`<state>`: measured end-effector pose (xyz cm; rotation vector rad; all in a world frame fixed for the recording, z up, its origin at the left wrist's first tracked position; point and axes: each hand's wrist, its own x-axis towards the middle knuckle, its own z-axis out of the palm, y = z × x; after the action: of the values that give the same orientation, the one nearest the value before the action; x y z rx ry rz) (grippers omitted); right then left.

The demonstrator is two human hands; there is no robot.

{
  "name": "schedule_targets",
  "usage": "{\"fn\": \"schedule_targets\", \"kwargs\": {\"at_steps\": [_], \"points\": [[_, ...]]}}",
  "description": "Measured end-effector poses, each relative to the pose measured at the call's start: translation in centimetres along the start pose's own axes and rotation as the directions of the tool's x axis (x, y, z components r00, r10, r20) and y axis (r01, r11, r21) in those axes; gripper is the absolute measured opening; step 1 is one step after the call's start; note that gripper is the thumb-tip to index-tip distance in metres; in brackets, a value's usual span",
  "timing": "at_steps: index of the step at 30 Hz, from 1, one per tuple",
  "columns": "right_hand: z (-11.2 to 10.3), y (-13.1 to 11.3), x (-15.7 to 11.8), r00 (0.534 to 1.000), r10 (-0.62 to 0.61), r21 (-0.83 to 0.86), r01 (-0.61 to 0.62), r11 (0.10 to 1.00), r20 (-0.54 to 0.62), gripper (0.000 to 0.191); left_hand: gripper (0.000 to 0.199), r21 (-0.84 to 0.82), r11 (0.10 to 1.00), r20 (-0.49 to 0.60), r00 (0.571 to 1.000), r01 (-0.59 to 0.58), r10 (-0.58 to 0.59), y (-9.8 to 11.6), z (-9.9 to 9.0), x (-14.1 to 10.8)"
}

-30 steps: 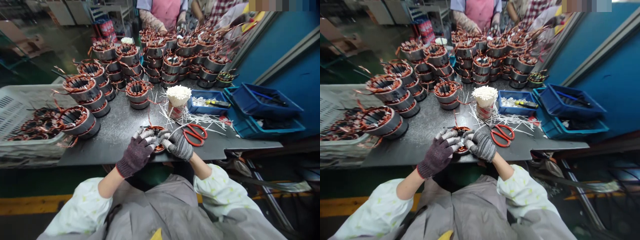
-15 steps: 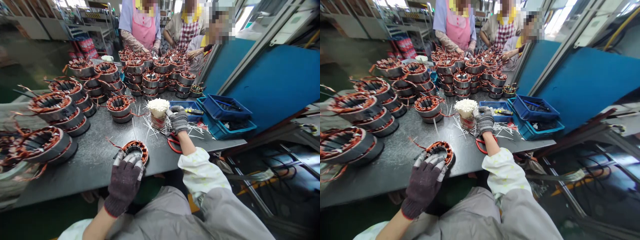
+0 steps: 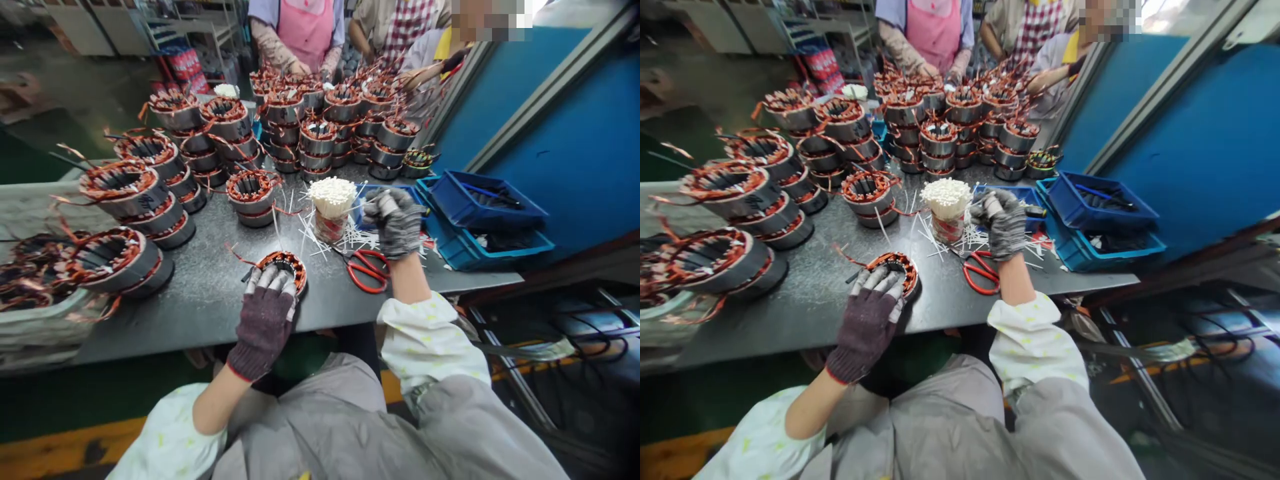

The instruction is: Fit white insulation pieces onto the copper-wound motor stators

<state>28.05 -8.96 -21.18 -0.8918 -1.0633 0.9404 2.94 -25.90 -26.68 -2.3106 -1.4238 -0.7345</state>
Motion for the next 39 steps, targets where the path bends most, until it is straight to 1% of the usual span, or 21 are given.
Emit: {"fn": "schedule_targets", "kwargs": {"at_steps": [2, 3, 4, 5, 6, 7, 8, 9, 10, 12, 16, 20, 24, 31, 33, 36, 39], "points": [[-0.1, -0.9, -2.8, 0.99, -0.144, 0.028, 0.144, 0.989, 0.003, 0.028, 0.028, -0.046, 0.999, 0.037, 0.999, 0.004, -0.002, -0.3, -0.1, 0.0], [-0.3, -1.2, -4.8, 0.98, -0.196, 0.017, 0.196, 0.981, 0.035, 0.025, 0.028, -0.067, 0.998, 0.056, 0.998, 0.008, -0.005, -0.5, -0.2, 0.0], [-0.6, -1.4, -7.1, 0.97, -0.205, -0.021, 0.21, 0.978, 0.13, 0.019, 0.028, -0.087, 0.996, 0.071, 0.997, 0.013, -0.007, -0.7, -0.3, -0.1], [-0.9, -1.5, -9.5, 0.943, -0.216, -0.058, 0.238, 0.97, 0.252, 0.016, 0.028, -0.104, 0.994, 0.085, 0.996, 0.023, -0.014, -1.0, -0.4, -0.1], [-1.3, -1.5, -11.8, 0.891, -0.206, -0.095, 0.265, 0.96, 0.404, 0.012, 0.028, -0.118, 0.992, 0.098, 0.995, 0.033, -0.022, -1.2, -0.5, -0.2], [-1.7, -1.4, -14.0, 0.831, -0.194, -0.116, 0.294, 0.949, 0.521, 0.009, 0.028, -0.131, 0.99, 0.113, 0.993, 0.043, -0.028, -1.4, -0.7, -0.2], [-2.1, -1.2, -15.9, 0.791, -0.202, -0.11, 0.321, 0.941, 0.578, 0.009, 0.029, -0.145, 0.988, 0.13, 0.991, 0.052, -0.033, -1.5, -0.8, -0.2], [-2.5, -0.9, -17.5, 0.762, -0.201, -0.104, 0.332, 0.938, 0.615, 0.01, 0.029, -0.156, 0.986, 0.147, 0.989, 0.056, -0.033, -1.6, -0.9, -0.2], [-2.7, -0.7, -18.6, 0.755, -0.202, -0.094, 0.33, 0.939, 0.624, 0.012, 0.029, -0.163, 0.985, 0.156, 0.987, 0.056, -0.03, -1.7, -1.0, -0.2], [-3.0, -0.2, -20.0, 0.762, -0.177, -0.091, 0.295, 0.951, 0.623, 0.015, 0.029, -0.167, 0.985, 0.149, 0.989, 0.042, -0.017, -1.7, -1.2, -0.1], [-2.5, 0.2, -20.1, 0.753, -0.108, -0.126, 0.246, 0.961, 0.649, 0.015, 0.027, -0.145, 0.988, 0.138, 0.99, 0.045, -0.024, -1.6, -1.2, -0.1], [-2.0, -0.2, -19.5, 0.734, -0.117, -0.113, 0.256, 0.96, 0.669, 0.016, 0.025, -0.127, 0.991, 0.119, 0.992, 0.049, -0.033, -1.4, -1.0, -0.1], [-2.2, -0.6, -19.5, 0.75, -0.11, -0.123, 0.248, 0.961, 0.652, 0.018, 0.025, -0.138, 0.989, 0.118, 0.993, 0.045, -0.029, -1.4, -1.0, -0.1], [-2.1, -0.1, -19.8, 0.764, -0.089, -0.158, 0.243, 0.957, 0.639, 0.015, 0.024, -0.132, 0.99, 0.111, 0.993, 0.043, -0.028, -1.4, -1.0, -0.1], [-1.5, 0.3, -19.5, 0.766, -0.098, -0.163, 0.257, 0.953, 0.635, 0.014, 0.024, -0.134, 0.989, 0.125, 0.991, 0.054, -0.038, -1.3, -1.0, -0.1], [0.1, 1.8, -18.7, 0.761, -0.132, -0.144, 0.285, 0.948, 0.635, 0.013, 0.023, -0.13, 0.989, 0.125, 0.991, 0.063, -0.047, -1.2, -0.9, 0.0], [2.0, 3.5, -18.1, 0.766, -0.2, -0.124, 0.342, 0.931, 0.611, 0.012, 0.022, -0.133, 0.989, 0.049, 0.997, 0.062, -0.056, -0.9, -0.8, 0.0]]}}
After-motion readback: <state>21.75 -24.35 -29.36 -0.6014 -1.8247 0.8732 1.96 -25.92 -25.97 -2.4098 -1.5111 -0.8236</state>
